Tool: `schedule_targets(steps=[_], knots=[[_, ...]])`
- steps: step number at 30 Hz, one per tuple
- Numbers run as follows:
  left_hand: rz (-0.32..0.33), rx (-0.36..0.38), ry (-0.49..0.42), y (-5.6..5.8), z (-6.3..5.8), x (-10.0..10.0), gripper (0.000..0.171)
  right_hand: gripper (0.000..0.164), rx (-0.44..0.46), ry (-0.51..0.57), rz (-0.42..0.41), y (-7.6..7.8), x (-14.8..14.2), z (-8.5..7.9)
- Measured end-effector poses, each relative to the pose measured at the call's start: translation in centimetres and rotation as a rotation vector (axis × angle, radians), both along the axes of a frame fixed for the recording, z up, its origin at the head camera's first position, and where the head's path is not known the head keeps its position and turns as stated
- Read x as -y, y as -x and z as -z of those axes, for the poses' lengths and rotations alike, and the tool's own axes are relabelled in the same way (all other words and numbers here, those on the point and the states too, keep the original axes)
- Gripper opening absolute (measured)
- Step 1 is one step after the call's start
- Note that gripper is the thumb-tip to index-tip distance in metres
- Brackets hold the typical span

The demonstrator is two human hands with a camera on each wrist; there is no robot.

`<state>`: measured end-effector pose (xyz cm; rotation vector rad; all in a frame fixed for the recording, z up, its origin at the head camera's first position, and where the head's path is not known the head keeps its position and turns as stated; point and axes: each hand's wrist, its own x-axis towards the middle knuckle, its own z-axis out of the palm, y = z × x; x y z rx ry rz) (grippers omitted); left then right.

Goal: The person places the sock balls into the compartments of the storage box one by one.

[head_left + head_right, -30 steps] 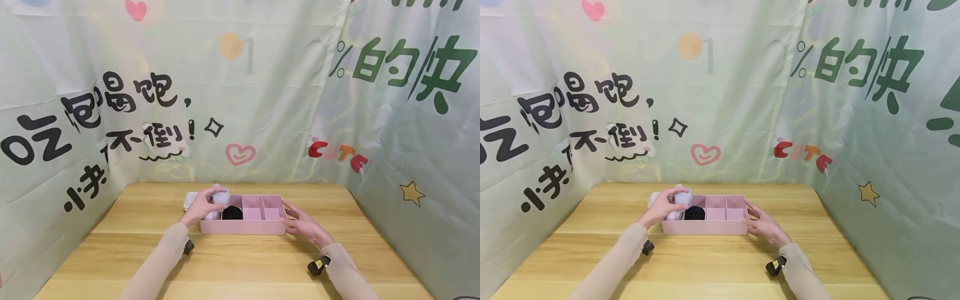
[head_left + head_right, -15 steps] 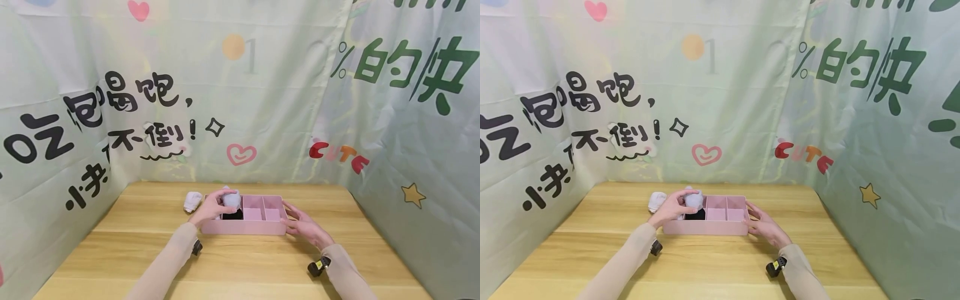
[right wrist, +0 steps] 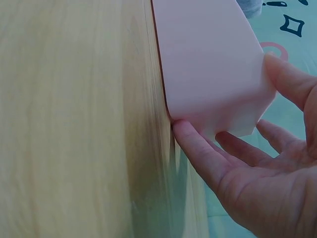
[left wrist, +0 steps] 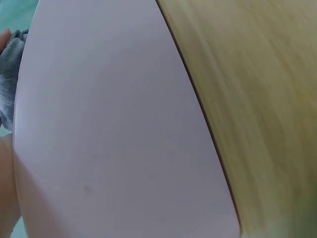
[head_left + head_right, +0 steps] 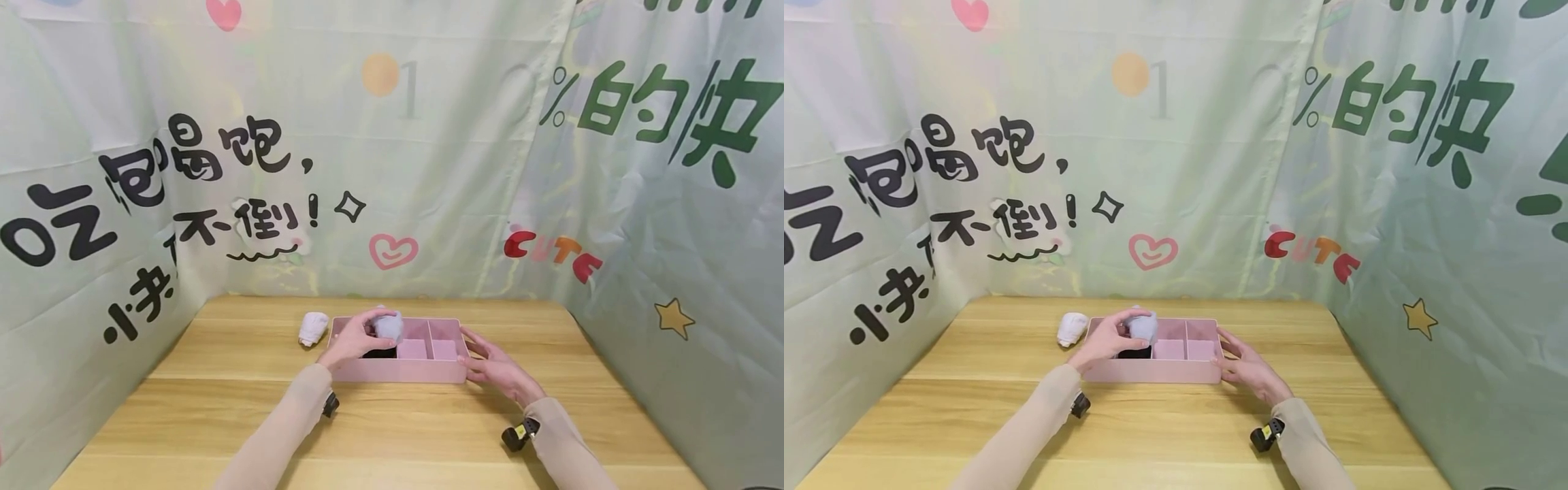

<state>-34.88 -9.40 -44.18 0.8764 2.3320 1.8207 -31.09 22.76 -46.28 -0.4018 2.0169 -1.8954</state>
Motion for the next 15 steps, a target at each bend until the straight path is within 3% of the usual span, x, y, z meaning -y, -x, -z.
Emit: schedule_targets(steps=[7,11,15], knots=[[0.017,-0.025,0.085,-2.3,-2.6,-1.0,0.049,0.072,0.003,0.005,0.009,0.2,-0.1,0.2],[0.022,-0.046,0.089,-2.3,-2.5,-1.6,0.048,0.071,0.008,-0.003,0.018,0.2,-0.1,0.3],[0.014,-0.071,0.096,-1.3,-1.5,-2.4,0.049,0.072,0.005,-0.004,0.022,0.2,0.0,0.2]])
